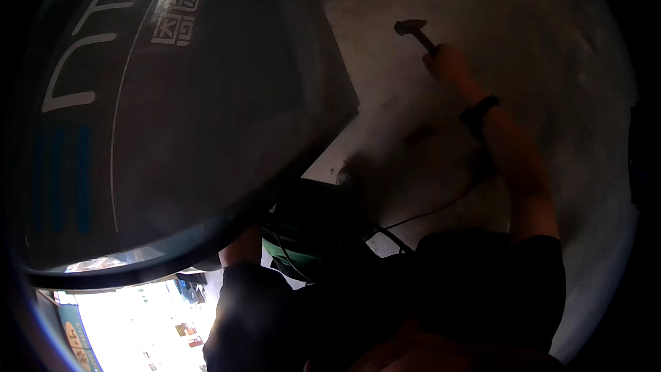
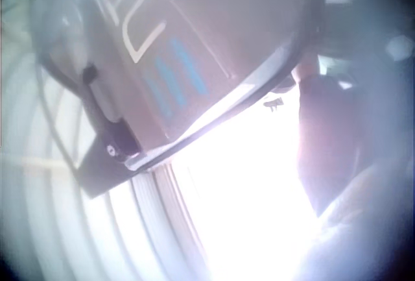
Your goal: The person uses a screwdriver, a hammer, and a metal block to straighten and align the metal frame and outer panel of a blue vehicle door.
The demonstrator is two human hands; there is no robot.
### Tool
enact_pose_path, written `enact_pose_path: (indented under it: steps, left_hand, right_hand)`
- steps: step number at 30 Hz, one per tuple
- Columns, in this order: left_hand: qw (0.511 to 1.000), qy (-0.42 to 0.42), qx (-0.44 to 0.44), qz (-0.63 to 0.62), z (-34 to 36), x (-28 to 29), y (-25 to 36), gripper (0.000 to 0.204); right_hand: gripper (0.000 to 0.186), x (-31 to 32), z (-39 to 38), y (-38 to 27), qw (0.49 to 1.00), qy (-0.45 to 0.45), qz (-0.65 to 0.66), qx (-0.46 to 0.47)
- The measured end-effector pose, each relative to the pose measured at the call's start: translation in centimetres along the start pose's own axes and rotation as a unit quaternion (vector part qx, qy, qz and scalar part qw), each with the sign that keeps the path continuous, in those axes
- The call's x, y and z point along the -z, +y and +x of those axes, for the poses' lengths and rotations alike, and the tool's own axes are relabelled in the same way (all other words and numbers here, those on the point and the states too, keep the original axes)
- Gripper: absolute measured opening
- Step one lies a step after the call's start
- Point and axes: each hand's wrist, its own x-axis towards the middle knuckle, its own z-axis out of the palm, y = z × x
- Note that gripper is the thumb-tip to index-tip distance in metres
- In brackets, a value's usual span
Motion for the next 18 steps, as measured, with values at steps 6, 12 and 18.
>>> enact_pose_path:
  steps: [6,12,18]
  left_hand:
    - [0.938,-0.007,0.081,-0.337,2.8,-3.6,2.8,0.049]
    - [0.789,-0.025,0.125,-0.601,5.9,-7.6,5.5,0.048]
    - [0.652,-0.082,0.136,-0.741,8.5,-9.9,8.6,0.047]
  right_hand:
    - [0.029,-1.3,-0.8,8.3,0.996,-0.002,-0.081,-0.04]
    - [0.022,-2.3,-2.7,11.7,0.981,-0.015,-0.182,-0.065]
    - [0.018,-3.6,-3.8,10.0,0.953,-0.054,-0.298,0.0]
